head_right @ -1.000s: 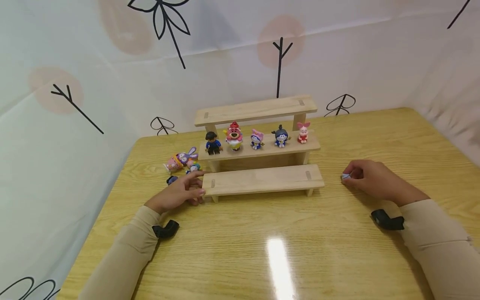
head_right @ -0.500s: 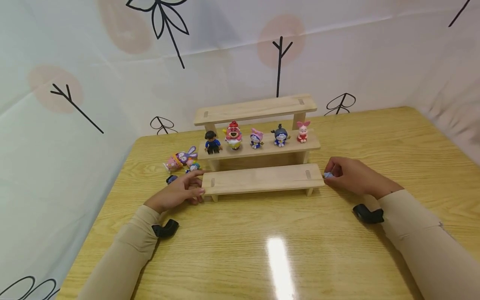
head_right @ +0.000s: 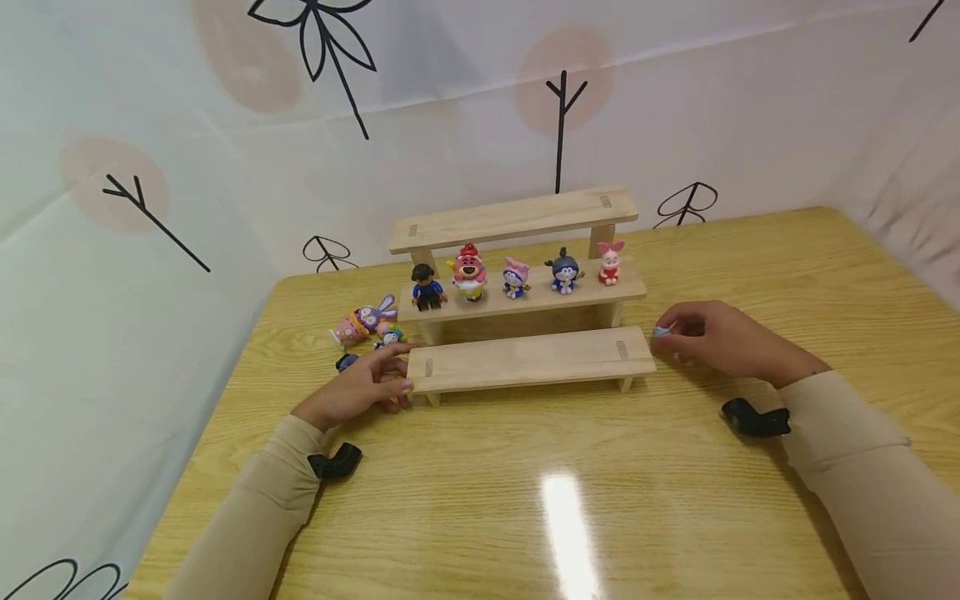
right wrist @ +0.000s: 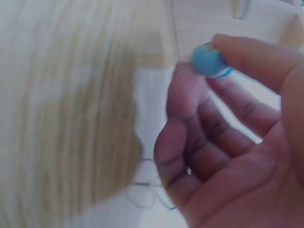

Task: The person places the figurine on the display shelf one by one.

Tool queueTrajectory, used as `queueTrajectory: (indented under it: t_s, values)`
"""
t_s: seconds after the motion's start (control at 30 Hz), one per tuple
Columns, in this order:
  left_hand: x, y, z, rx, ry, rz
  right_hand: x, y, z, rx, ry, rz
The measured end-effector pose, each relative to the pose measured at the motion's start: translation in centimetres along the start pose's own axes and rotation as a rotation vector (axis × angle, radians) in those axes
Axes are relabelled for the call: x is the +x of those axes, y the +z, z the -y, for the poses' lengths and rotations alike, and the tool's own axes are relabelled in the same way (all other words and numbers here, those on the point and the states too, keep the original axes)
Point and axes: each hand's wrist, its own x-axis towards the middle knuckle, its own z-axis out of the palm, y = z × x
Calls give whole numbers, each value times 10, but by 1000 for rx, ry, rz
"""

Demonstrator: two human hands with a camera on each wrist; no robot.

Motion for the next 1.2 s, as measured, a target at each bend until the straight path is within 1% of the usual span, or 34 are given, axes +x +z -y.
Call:
queueTrajectory:
  t_s: [0.1, 0.3, 0.47, 0.6, 0.77, 0.93, 1.03, 1.2]
  values:
    - [1, 0, 0, -2, 0, -3, -4, -5, 3, 38, 9, -19]
    - [1, -1, -1, -8, 11, 4, -9, -11, 13, 116, 23, -86]
    - [1, -1, -2, -8, 14, 9, -12, -9, 21, 196, 20, -123]
    - [1, -1, -3, -6, 11, 7, -10, -2, 31, 242, -17, -133]
    - [1, 0, -3, -3, 8, 7, -9, 6, 42, 248, -111, -128]
    - [1, -1, -1, -3, 11, 10, -7, 12, 46, 206, -207, -133]
    - [1, -1, 0, -4, 12, 9, -6, 15, 46, 184, -224, -138]
    - [0, 0, 1, -12, 11, 9, -7, 18, 49, 171, -228, -138]
